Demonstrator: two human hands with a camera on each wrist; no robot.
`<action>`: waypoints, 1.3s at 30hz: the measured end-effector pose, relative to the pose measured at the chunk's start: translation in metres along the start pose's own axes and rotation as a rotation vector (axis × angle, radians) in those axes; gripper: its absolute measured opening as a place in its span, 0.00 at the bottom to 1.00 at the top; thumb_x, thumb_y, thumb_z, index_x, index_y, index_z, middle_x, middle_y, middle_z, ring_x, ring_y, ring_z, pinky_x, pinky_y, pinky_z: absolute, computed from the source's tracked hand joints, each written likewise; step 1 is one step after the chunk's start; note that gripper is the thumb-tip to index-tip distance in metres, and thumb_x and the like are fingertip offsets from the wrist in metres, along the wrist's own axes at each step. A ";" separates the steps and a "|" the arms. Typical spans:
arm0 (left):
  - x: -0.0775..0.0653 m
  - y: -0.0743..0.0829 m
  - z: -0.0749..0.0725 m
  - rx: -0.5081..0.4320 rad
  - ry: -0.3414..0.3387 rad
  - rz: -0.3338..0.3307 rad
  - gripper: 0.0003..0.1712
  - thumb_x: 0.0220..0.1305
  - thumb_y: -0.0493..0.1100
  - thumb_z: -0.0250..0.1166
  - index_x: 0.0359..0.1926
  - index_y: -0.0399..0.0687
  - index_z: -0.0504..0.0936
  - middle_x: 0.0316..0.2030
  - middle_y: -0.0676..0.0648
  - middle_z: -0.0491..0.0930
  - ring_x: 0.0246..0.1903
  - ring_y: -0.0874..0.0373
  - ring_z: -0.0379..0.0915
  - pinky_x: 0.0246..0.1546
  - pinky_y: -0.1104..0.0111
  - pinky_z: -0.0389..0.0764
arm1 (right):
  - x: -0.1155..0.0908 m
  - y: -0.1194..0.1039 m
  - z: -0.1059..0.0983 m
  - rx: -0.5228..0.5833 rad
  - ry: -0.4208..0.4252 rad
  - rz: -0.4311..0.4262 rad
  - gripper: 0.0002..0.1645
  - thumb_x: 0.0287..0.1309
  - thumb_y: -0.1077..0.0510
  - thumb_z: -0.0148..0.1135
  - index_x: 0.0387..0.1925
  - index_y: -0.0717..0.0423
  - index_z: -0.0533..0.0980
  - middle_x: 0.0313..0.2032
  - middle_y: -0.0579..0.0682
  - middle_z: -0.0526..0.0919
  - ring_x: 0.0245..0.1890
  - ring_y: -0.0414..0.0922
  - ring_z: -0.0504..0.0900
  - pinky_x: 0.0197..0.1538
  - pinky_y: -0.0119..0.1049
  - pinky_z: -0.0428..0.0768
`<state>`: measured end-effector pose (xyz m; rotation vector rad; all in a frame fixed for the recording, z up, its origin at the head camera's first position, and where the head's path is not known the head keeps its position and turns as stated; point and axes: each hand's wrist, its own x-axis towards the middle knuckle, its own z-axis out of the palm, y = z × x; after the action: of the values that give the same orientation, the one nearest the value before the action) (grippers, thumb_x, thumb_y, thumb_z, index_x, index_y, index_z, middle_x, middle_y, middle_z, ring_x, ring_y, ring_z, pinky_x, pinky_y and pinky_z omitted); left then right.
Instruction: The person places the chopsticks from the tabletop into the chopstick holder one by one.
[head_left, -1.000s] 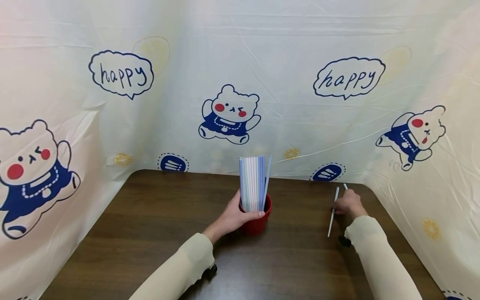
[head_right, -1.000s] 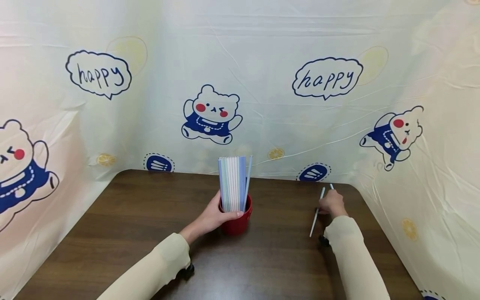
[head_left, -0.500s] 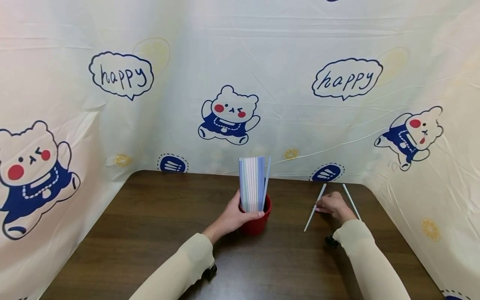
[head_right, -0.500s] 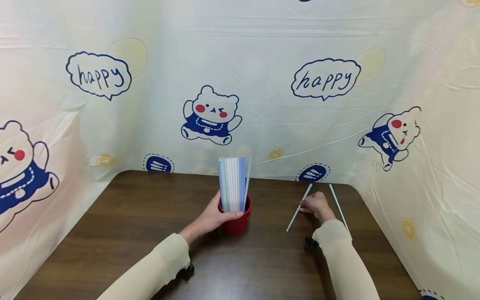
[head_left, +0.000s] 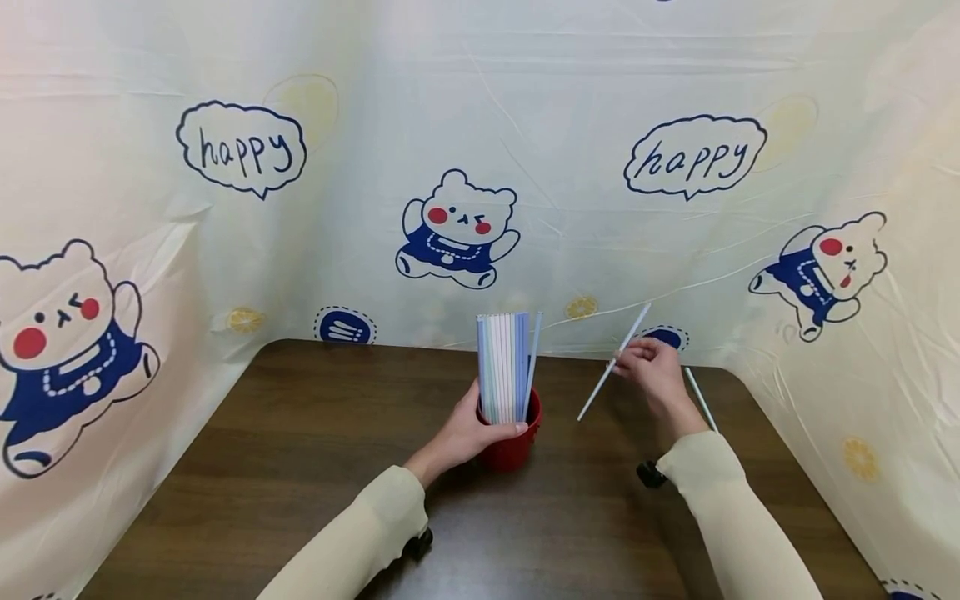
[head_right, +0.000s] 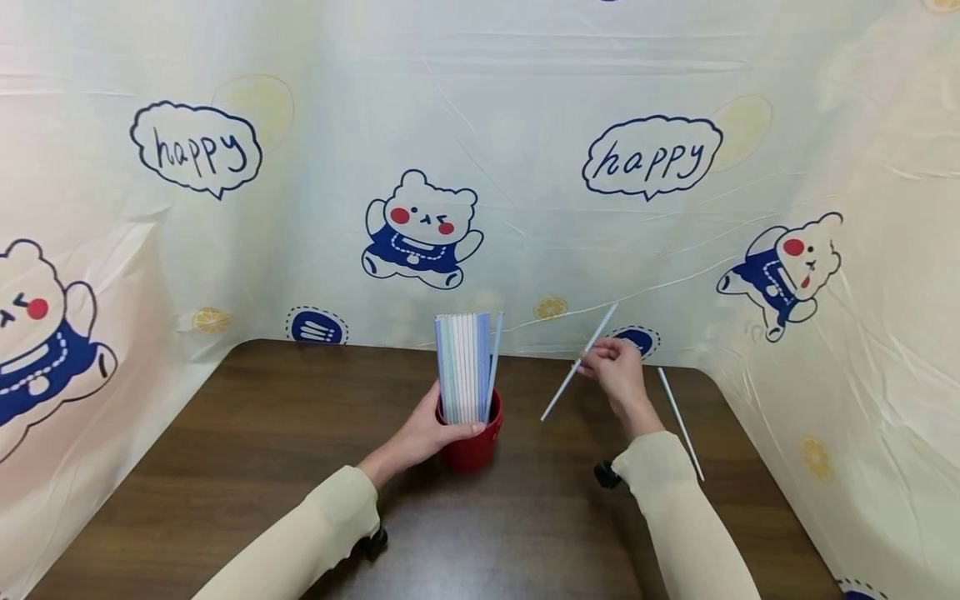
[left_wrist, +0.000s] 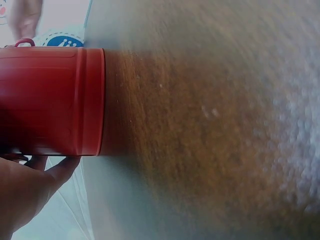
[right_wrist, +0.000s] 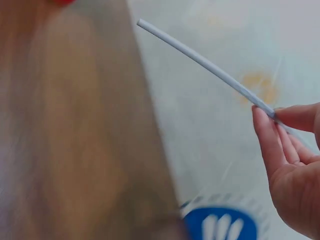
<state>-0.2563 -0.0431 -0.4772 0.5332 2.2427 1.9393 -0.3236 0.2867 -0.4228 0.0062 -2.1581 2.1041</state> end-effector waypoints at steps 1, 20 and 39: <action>0.000 0.000 0.000 0.000 0.000 0.001 0.53 0.59 0.47 0.76 0.77 0.71 0.53 0.71 0.55 0.66 0.66 0.51 0.68 0.64 0.44 0.73 | -0.001 -0.009 0.005 0.009 0.002 -0.029 0.18 0.64 0.74 0.61 0.53 0.77 0.68 0.34 0.51 0.85 0.30 0.40 0.87 0.42 0.36 0.87; -0.001 -0.003 0.001 0.008 -0.001 -0.014 0.54 0.58 0.50 0.77 0.77 0.70 0.54 0.70 0.54 0.68 0.64 0.51 0.70 0.65 0.45 0.72 | -0.032 -0.055 0.084 -0.201 -0.221 -0.314 0.16 0.61 0.72 0.67 0.48 0.74 0.72 0.37 0.66 0.82 0.34 0.51 0.87 0.40 0.39 0.88; 0.001 -0.004 -0.001 -0.029 -0.009 0.007 0.53 0.61 0.46 0.75 0.78 0.68 0.52 0.71 0.50 0.67 0.66 0.48 0.69 0.66 0.42 0.70 | -0.039 -0.019 0.104 -0.530 -0.387 -0.374 0.13 0.60 0.65 0.72 0.44 0.60 0.77 0.39 0.55 0.83 0.39 0.46 0.83 0.47 0.41 0.84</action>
<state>-0.2588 -0.0443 -0.4808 0.5450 2.2069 1.9657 -0.2924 0.1787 -0.4101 0.7527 -2.6035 1.3713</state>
